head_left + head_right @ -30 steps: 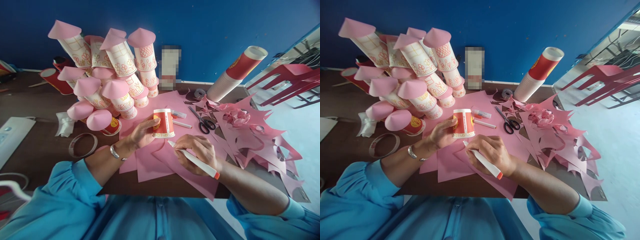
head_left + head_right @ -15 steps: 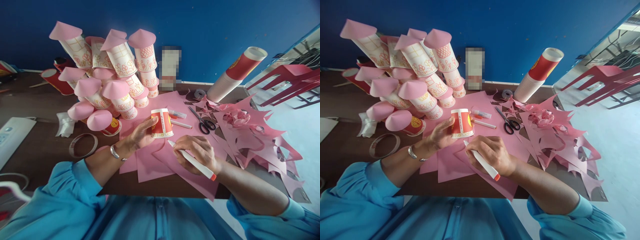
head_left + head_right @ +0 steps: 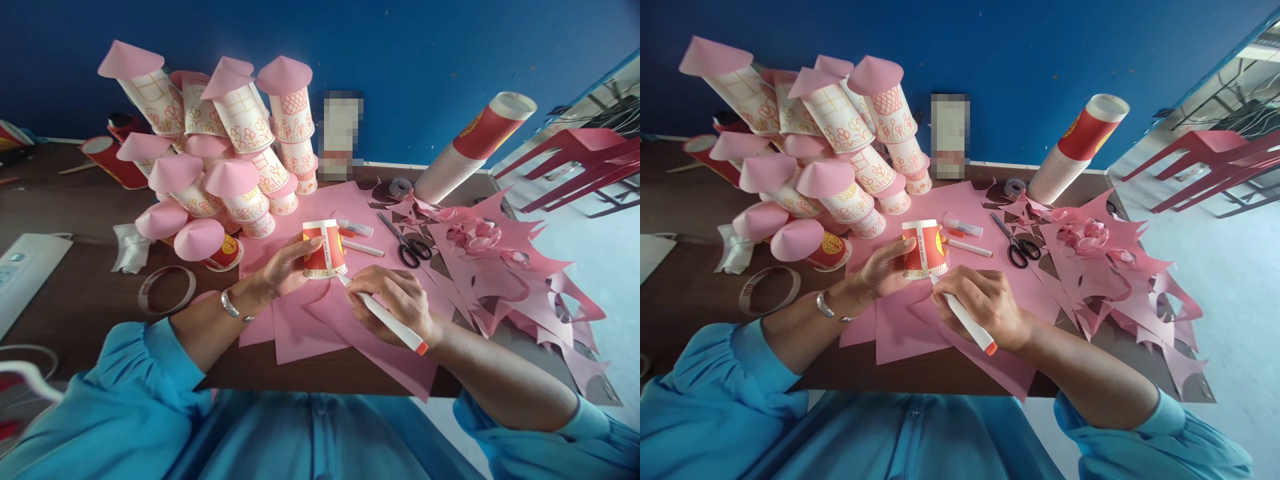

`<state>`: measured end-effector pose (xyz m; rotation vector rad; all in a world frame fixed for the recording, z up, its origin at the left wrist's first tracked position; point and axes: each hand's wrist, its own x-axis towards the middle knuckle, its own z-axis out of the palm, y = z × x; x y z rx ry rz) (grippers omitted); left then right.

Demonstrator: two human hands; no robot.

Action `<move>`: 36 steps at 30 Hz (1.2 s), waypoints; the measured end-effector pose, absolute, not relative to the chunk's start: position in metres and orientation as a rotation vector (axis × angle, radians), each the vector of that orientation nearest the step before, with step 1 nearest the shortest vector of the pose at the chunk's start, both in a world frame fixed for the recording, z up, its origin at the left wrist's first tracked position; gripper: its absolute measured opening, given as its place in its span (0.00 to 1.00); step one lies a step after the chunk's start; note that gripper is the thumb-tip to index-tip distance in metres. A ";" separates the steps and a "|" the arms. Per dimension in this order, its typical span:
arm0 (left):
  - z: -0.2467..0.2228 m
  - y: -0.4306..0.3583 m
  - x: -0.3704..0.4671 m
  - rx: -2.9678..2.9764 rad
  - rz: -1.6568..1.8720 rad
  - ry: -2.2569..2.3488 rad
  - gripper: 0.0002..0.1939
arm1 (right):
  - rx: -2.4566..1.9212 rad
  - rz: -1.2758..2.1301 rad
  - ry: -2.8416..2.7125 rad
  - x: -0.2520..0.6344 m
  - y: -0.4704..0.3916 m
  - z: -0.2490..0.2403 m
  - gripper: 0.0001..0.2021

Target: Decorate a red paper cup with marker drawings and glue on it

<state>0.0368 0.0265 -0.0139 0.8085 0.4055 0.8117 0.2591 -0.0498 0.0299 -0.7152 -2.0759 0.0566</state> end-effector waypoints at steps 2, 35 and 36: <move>-0.014 0.026 0.037 0.797 0.830 0.416 0.21 | -0.729 0.047 -2.078 0.259 -0.050 0.030 0.07; -0.014 0.024 0.037 0.924 0.803 0.385 0.34 | -0.803 0.075 -2.142 0.259 -0.054 0.029 0.10; -0.013 0.024 0.038 0.927 0.801 0.383 0.34 | -0.800 0.084 -2.144 0.259 -0.054 0.029 0.10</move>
